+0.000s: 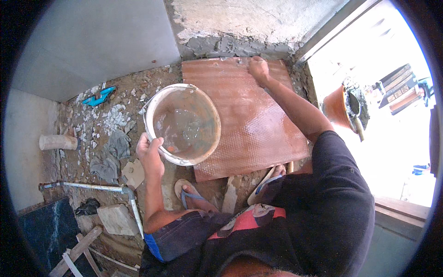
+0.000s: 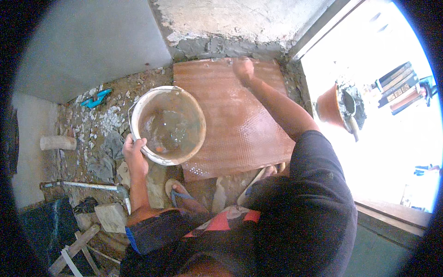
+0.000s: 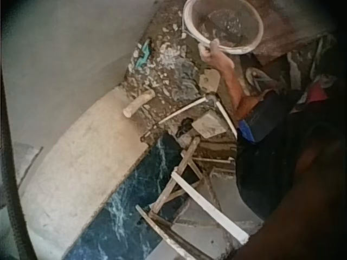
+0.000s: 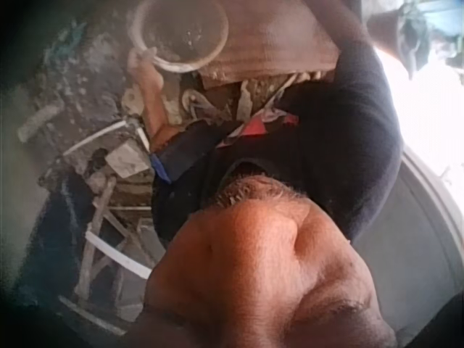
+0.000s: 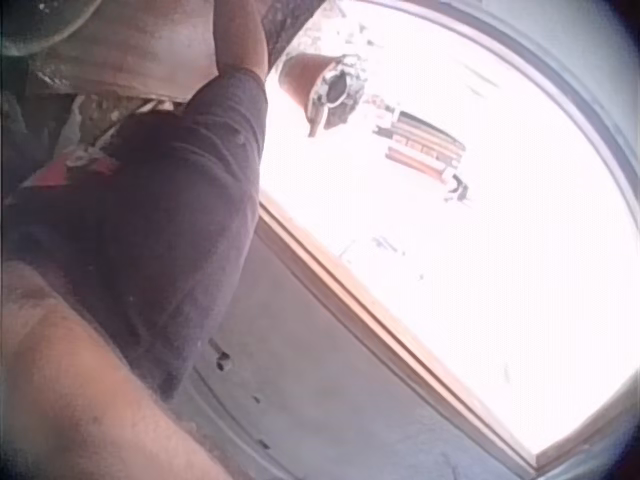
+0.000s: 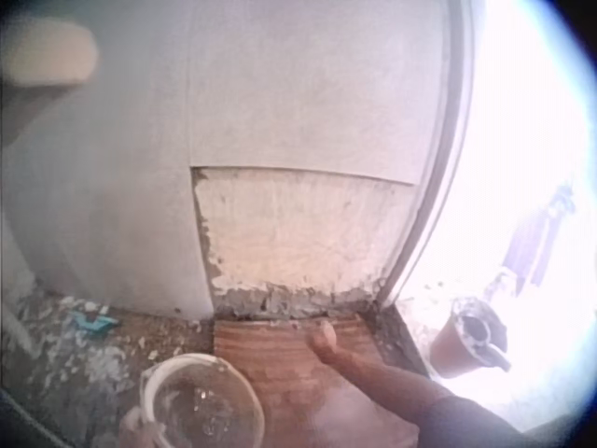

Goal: The person applies mortar to the back of a large tile using a trowel. They scoop mortar from a bucket, spread it across the tile surface, and then use the trowel to apply mortar to the wall space where the tile will be placed.

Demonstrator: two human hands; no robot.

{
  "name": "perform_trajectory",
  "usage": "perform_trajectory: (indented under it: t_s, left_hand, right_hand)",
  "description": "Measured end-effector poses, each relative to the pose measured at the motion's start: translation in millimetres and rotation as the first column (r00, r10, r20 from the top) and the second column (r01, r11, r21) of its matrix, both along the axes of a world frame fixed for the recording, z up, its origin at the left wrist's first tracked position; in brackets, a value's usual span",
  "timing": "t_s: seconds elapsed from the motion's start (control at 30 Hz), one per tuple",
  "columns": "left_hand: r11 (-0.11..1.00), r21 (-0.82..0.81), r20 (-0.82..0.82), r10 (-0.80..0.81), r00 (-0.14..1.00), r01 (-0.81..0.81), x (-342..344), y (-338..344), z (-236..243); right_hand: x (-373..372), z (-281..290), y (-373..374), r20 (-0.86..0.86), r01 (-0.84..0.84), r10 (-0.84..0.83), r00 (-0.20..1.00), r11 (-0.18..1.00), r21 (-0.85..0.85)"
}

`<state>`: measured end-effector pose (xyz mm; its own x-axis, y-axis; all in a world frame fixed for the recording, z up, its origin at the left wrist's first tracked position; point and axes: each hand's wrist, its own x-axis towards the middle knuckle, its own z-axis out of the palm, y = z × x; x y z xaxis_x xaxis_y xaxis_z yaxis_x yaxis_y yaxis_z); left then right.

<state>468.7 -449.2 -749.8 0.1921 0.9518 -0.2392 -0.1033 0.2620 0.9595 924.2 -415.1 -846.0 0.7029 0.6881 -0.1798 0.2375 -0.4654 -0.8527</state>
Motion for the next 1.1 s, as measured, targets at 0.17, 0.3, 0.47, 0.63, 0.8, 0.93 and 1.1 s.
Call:
perform_trajectory:
  t_s: [0.17,0.3,0.47,0.63,0.8,0.93,1.1]
  left_hand:
    - [1.0,0.022,-0.006,-0.008,1.0,0.008,7,0,-5]
    - [0.999,-0.017,0.018,-0.05,0.999,0.05,26,-13,15]
    - [0.989,-0.002,0.052,-0.147,0.988,0.148,37,-13,11]
    - [0.995,0.01,0.095,-0.097,0.991,0.096,24,-14,7]
    - [1.0,-0.017,0.04,-0.003,0.999,0.004,2,-10,11]
    - [0.996,0.006,0.083,0.088,0.993,-0.089,-16,-1,-3]
    - [0.978,0.012,0.094,0.208,0.974,-0.21,-37,15,-2]
  right_hand:
    - [-112,23,-2,0.052,-0.668,0.666,0.744,0.741,0.072]
    - [-189,46,-15,-0.125,-0.876,0.868,0.481,0.472,-0.098]
    - [-214,-29,-27,0.028,-0.86,0.917,0.398,0.384,-0.336]
    - [-228,1,-41,-0.664,-0.777,0.527,0.53,0.615,-0.132]
    - [-185,51,-13,-0.748,-0.706,0.508,0.427,0.704,0.075]
    - [-123,42,38,-0.049,-0.714,0.713,0.699,0.695,-0.084]
    - [-61,69,55,-0.262,-0.409,0.446,0.856,0.893,0.187]
